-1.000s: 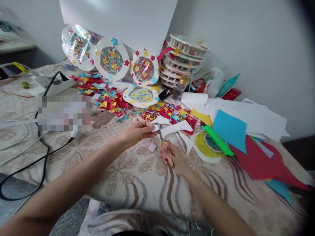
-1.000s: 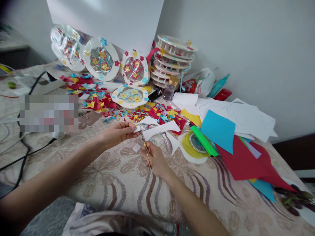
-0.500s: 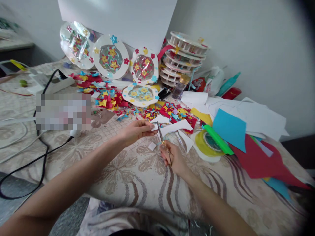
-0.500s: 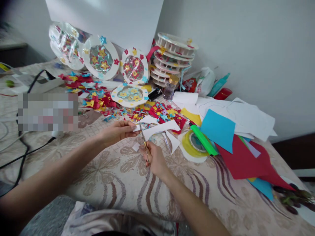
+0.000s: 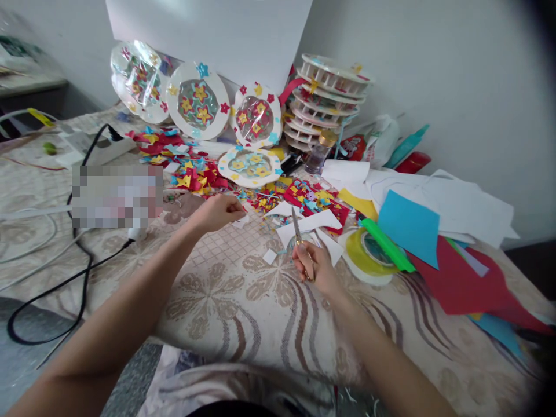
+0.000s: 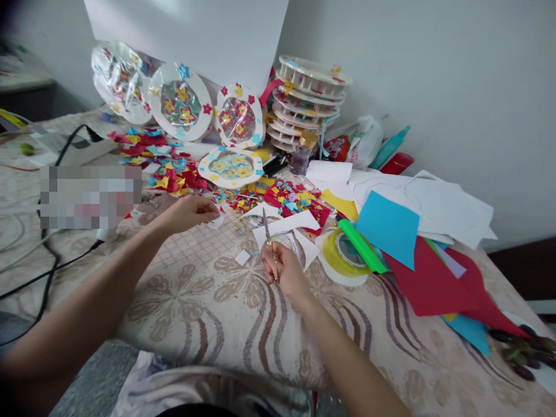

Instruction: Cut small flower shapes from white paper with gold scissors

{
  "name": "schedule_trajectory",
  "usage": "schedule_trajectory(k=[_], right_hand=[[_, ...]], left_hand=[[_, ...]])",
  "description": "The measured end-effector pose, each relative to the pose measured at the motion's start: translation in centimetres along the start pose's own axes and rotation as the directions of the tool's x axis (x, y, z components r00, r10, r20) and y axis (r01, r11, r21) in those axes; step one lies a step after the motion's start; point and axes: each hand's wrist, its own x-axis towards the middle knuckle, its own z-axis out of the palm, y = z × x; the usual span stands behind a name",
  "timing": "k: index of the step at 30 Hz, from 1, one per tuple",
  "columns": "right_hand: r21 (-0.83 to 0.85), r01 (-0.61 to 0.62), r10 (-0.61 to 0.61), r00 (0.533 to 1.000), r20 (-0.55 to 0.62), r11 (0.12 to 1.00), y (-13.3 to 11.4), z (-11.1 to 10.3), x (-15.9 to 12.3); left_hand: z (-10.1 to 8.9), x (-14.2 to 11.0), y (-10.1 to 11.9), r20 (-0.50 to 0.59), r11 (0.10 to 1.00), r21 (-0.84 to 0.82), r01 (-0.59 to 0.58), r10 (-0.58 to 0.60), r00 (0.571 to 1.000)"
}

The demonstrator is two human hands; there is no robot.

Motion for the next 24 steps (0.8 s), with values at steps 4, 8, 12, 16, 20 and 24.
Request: schedule_trajectory(k=[4,8,12,16,20,24], right_hand=[[0.004,-0.014,0.014,1.000,-0.003,1.000,-0.2,0.0,-0.1],[0.012,-0.015,0.015,1.000,-0.002,1.000,-0.1,-0.1,-0.1],[0.003,-0.001,0.001,1.000,-0.002,1.000,0.1,-0.2,-0.1],[0.003,-0.022,0.022,1.000,-0.004,1.000,0.1,-0.2,-0.1],[0.001,-0.024,0.024,1.000,-0.006,1.000,-0.1,-0.1,-0.1],[-0.021,-0.013,0.013,1.000,-0.008,1.000,-0.1,-0.1,0.0]], left_hand=[[0.2,0.0,-0.2,0.041,0.984,0.179,0.000,-0.007,0.999],[0.2,0.0,-0.2,0.053,0.969,0.246,0.009,-0.023,0.998],[0.4,-0.2,0.4,-0.049,0.959,0.282,-0.003,0.017,0.999],[2.0,-1.3,2.3,0.165,0.967,0.205,-0.152,0.118,0.979],[4.3,-2.4,3.7,0.463,0.934,0.105,-0.340,0.257,0.848],[5.3,-2.7,3.8,0.470,0.921,0.096,-0.378,0.292,0.833]])
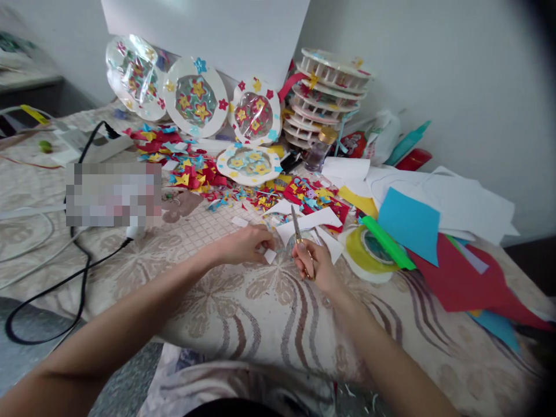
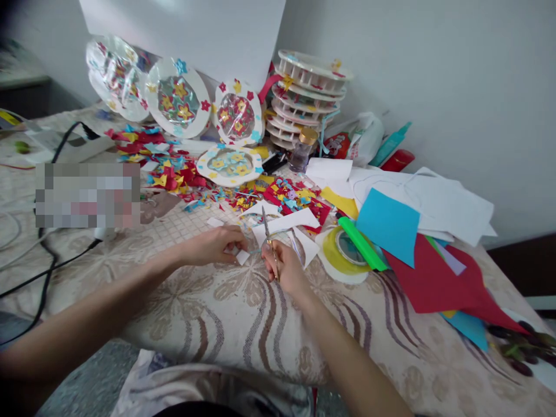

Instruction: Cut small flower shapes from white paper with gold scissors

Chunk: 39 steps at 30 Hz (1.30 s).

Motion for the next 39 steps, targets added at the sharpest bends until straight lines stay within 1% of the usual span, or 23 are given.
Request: schedule_trajectory(k=[2,4,7,9,12,16,18,20,22,24,25,26,28,31,33,36,39], right_hand=[[0.001,0.004,-0.004,1.000,0.000,1.000,0.1,0.0,0.0],[0.014,0.000,0.000,1.000,-0.002,1.000,0.1,0.0,0.0],[0.047,-0.005,0.005,1.000,-0.010,0.999,0.0,0.2,0.0],[0.049,0.006,-0.005,1.000,-0.026,0.999,-0.1,0.5,0.0],[0.059,0.030,-0.026,0.998,-0.065,0.998,0.1,1.0,0.1],[0.138,0.059,-0.049,0.996,-0.077,0.989,0.5,1.3,0.2],[0.156,0.085,-0.075,0.995,-0.070,0.984,0.5,1.2,0.2],[0.159,0.109,-0.100,0.993,-0.063,0.981,0.5,1.0,0.2],[0.151,0.111,-0.107,0.994,-0.039,0.982,0.4,0.9,0.2],[0.135,0.108,-0.105,0.994,-0.027,0.985,0.2,0.9,0.1],[0.127,0.107,-0.104,0.994,-0.027,0.986,0.1,0.9,0.0],[0.120,0.107,-0.105,0.994,-0.025,0.987,0.0,0.9,-0.1],[0.097,0.116,-0.118,0.993,0.006,0.988,-0.1,1.0,-0.4],[0.019,0.176,-0.177,0.979,0.099,0.984,-0.2,1.0,-0.9],[-0.041,0.202,-0.195,0.971,0.141,0.978,-0.1,1.0,-1.1],[-0.108,0.185,-0.167,0.974,0.152,0.977,-0.1,1.1,-1.4],[-0.163,0.179,-0.155,0.977,0.147,0.970,-0.2,1.1,-1.5]], left_hand=[[-0.1,0.0,-0.1,-0.038,1.000,-0.010,-0.007,0.007,0.999],[-0.4,0.0,-0.1,-0.099,0.999,-0.046,0.005,-0.009,0.995],[-0.6,0.0,0.2,-0.201,0.982,-0.185,0.038,-0.076,0.977],[-0.3,0.1,0.3,-0.251,0.955,-0.295,0.018,-0.095,0.963],[0.6,0.3,0.4,-0.284,0.916,-0.400,-0.035,-0.088,0.955],[1.7,0.5,0.6,-0.277,0.878,-0.476,-0.056,-0.090,0.957],[1.8,0.6,0.8,-0.247,0.820,-0.570,-0.051,-0.112,0.963],[1.8,0.6,0.9,-0.184,0.729,-0.684,-0.007,-0.163,0.969],[1.6,0.6,1.0,-0.095,0.651,-0.755,0.072,-0.218,0.971],[1.5,0.6,1.2,-0.025,0.608,-0.782,0.139,-0.253,0.967],[1.4,0.6,1.3,-0.009,0.591,-0.792,0.154,-0.264,0.965],[1.3,0.6,1.4,-0.009,0.572,-0.805,0.157,-0.275,0.961],[1.2,0.6,1.5,-0.045,0.527,-0.840,0.130,-0.305,0.951],[1.0,0.7,1.5,-0.124,0.435,-0.900,0.041,-0.343,0.931],[0.8,0.8,1.4,-0.162,0.367,-0.930,-0.019,-0.361,0.918],[0.6,0.8,1.4,-0.189,0.289,-0.954,-0.078,-0.378,0.906],[0.4,0.7,1.4,-0.194,0.251,-0.963,-0.099,-0.386,0.902]])
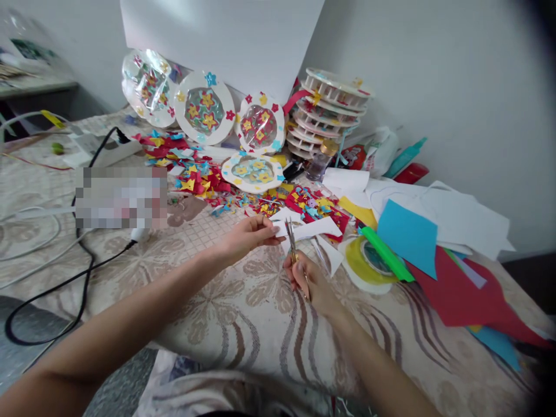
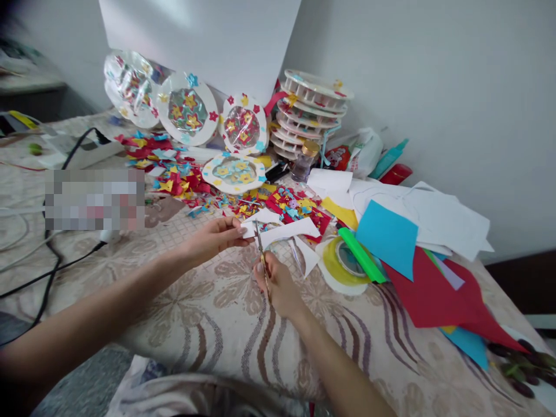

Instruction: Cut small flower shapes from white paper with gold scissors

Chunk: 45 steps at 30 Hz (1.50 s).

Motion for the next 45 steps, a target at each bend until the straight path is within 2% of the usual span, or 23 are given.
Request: schedule_trajectory(k=[16,25,33,41,45], right_hand=[[-0.099,-0.019,0.019,1.000,-0.003,0.995,0.0,0.0,-0.1],[-0.065,-0.020,0.020,1.000,-0.007,0.998,-0.1,0.2,-0.2],[-0.051,-0.069,0.065,0.995,-0.069,0.996,0.1,0.9,-0.1],[-0.103,-0.070,0.057,0.991,-0.123,0.992,-0.2,1.5,-0.2],[-0.032,-0.106,0.101,0.989,-0.110,0.994,-0.1,1.6,-0.1]], left_hand=[[0.0,0.2,-0.2,-0.022,1.000,0.011,0.008,-0.008,1.000],[-0.3,0.3,-0.2,-0.005,1.000,0.027,0.007,-0.007,1.000],[-0.7,0.6,-0.3,0.014,1.000,0.019,-0.002,0.002,1.000],[-0.9,0.6,0.0,0.012,0.999,-0.008,0.033,-0.033,0.999],[-1.0,0.6,0.1,0.013,0.999,-0.027,0.044,-0.043,0.999]])
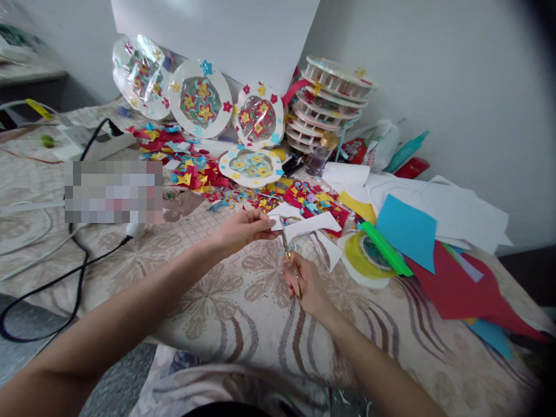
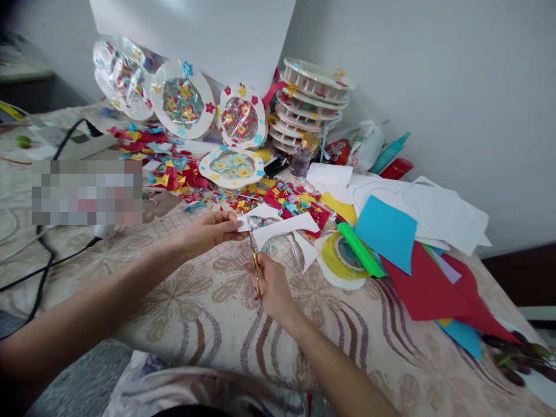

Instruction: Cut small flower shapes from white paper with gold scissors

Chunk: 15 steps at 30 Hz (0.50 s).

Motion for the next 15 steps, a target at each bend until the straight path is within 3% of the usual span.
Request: schedule_trajectory(k=[8,15], right_hand=[[0.115,-0.047,0.043,0.999,0.033,0.992,-0.33,0.03,0.32],[0.049,-0.089,0.091,0.995,-0.034,0.995,-0.86,0.20,0.16]], left_hand=[[0.19,-0.20,0.02,0.056,0.997,0.055,0.059,-0.062,0.997],[0.40,-0.25,0.16,0.031,0.996,0.050,0.071,-0.073,0.997]])
